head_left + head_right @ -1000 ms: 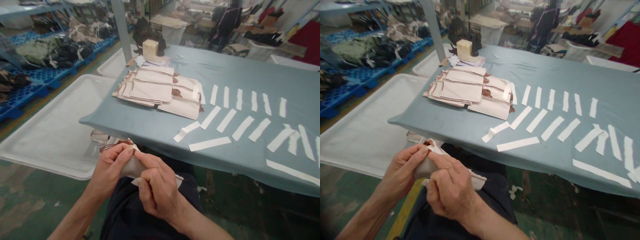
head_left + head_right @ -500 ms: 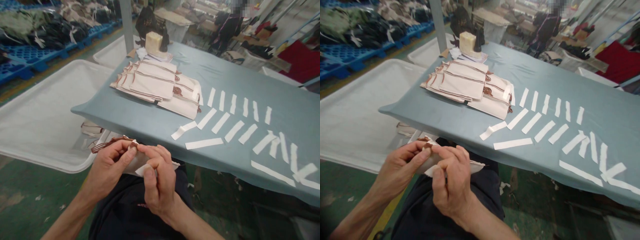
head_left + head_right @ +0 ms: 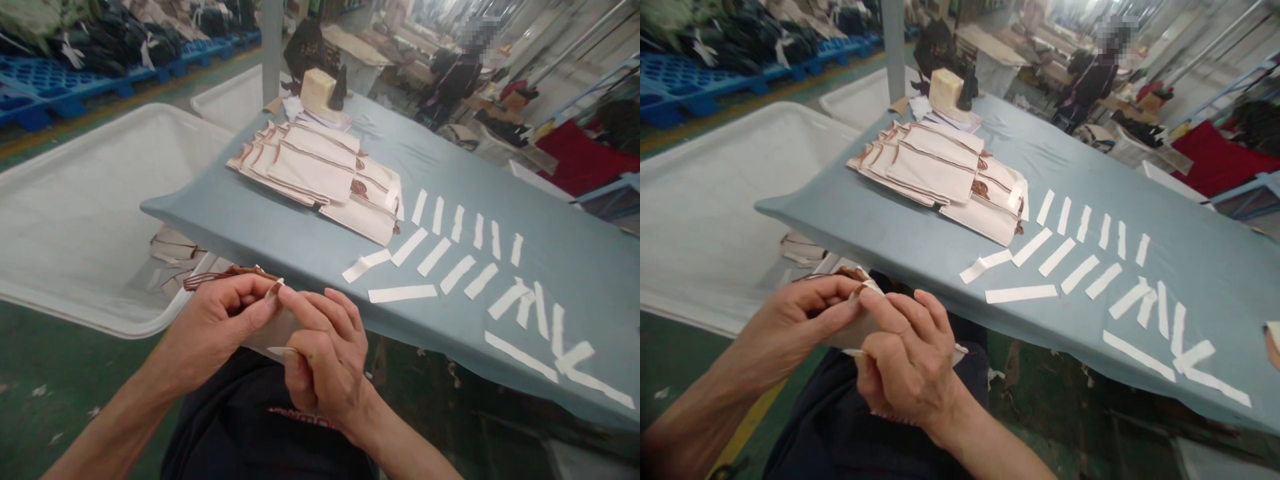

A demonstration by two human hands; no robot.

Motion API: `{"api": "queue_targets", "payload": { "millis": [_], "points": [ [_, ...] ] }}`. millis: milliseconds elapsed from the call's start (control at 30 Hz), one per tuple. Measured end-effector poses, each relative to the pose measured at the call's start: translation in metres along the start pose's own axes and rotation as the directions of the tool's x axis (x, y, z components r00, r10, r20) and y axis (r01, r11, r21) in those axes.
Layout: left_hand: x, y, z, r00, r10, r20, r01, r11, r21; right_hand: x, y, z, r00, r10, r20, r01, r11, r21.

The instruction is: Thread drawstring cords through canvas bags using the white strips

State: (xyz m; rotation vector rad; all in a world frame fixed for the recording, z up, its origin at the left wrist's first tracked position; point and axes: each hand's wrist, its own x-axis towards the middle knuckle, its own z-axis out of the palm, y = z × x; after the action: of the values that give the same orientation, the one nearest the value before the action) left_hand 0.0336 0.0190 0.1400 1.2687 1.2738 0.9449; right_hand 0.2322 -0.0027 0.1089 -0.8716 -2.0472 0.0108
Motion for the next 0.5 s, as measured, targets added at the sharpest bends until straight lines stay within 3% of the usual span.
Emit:
{"api": "queue_targets", "payload": {
  "millis": [100, 167, 233, 333, 433, 500],
  "points": [
    [0.0, 0.002, -0.003, 1.0, 0.0, -0.009, 0.001, 1.0, 0.024, 0.005, -0.005, 0.0, 0.998, 0.063, -0.015, -0.061, 0.994, 0.089],
    [0.0, 0.0, -0.005, 0.999, 0.021, 0.025, -0.021, 1.0, 0.019, 0.012, -0.008, -0.006, 0.973, 0.226, -0.034, -0.211, 0.946, 0.246],
    [0.001, -0.004, -0.008, 0.996, 0.053, 0.065, -0.055, 0.998, 0.025, 0.021, -0.009, -0.015, 0.912, 0.411, -0.013, -0.377, 0.85, 0.368],
    [0.003, -0.01, -0.012, 0.991, 0.106, 0.085, -0.112, 0.991, 0.074, 0.035, -0.006, -0.029, 0.822, 0.547, 0.156, -0.559, 0.726, 0.401],
    [0.005, -0.008, -0.013, 0.988, 0.136, 0.075, -0.144, 0.985, 0.098, 0.044, -0.002, -0.034, 0.747, 0.57, 0.343, -0.665, 0.641, 0.383],
    [0.005, -0.004, -0.011, 0.989, 0.135, 0.062, -0.14, 0.986, 0.093, 0.046, 0.0, -0.032, 0.716, 0.587, 0.378, -0.698, 0.619, 0.361]
  ]
}}
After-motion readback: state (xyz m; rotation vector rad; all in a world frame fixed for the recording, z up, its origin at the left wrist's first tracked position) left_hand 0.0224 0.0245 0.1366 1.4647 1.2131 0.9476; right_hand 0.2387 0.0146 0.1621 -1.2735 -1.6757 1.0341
